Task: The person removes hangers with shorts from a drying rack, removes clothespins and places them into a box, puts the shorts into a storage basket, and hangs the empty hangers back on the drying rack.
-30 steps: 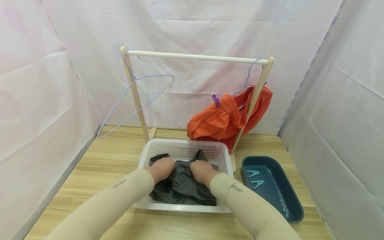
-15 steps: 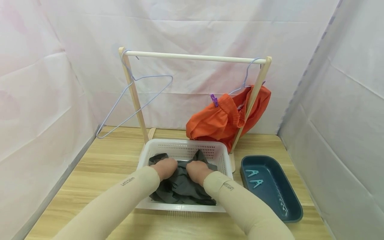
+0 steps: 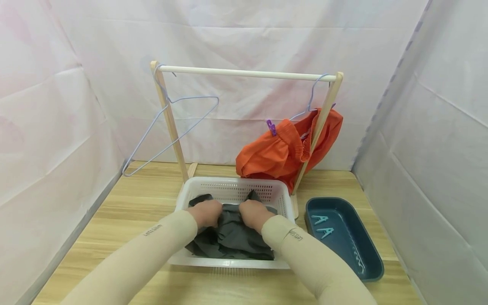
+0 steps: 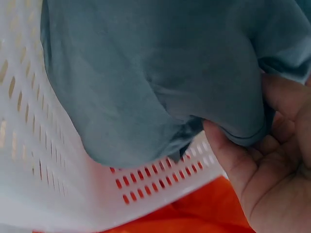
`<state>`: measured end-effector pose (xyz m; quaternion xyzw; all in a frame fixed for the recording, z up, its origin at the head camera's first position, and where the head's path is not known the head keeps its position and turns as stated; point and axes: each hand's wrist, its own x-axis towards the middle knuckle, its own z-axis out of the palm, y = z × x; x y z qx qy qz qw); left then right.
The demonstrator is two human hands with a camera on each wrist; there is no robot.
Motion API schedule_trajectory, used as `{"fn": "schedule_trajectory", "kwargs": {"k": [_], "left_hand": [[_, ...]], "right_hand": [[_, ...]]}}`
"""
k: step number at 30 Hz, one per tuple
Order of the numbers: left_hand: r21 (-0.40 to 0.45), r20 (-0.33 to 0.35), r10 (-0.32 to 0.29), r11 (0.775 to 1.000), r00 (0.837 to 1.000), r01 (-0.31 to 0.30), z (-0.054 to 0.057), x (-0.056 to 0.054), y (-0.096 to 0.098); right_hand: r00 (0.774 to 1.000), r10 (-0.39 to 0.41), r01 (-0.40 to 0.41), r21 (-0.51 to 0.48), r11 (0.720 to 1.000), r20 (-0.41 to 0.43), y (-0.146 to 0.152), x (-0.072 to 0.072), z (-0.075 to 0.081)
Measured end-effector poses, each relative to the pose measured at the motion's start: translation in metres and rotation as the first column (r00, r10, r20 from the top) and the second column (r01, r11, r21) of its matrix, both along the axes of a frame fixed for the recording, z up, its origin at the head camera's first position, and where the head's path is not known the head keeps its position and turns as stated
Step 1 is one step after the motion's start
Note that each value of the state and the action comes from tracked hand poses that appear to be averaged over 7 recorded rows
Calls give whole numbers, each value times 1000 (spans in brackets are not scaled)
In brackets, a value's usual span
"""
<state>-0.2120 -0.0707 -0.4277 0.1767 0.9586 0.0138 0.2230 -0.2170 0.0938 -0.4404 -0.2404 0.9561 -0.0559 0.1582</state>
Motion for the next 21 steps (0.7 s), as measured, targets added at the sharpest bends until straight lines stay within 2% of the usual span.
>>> {"fn": "schedule_trajectory", "kwargs": {"k": [1,2,8,9,10,16,21], "left_hand": [[11,14,10,1000,1000,-10,2,0,-1],[29,13,0,1000,1000,-1,-5,-3,-4],[69,16,12,998,1000,-13,4,-3,-8],[66,22,28,997,999,-29,14,2,-6],[71,17,26,997,1000,-27,16,3,-7],[94,-22,15,995,1000,-13,27,6,-9],[151,-55,9,989,998,0,33,4,-12]], "right_hand": [[1000,-3,3,-17,1000,-1,2,0,3],[1000,-5,5,-29,1000,-5,4,0,6],[999,29,-32,-87,996,-43,17,3,21],[998,33,-37,-98,994,-45,19,3,23],[998,32,-37,-108,993,-45,21,4,25],[998,41,-50,-179,983,-54,32,7,35],[997,-5,-13,-241,970,-75,43,11,43]]}}
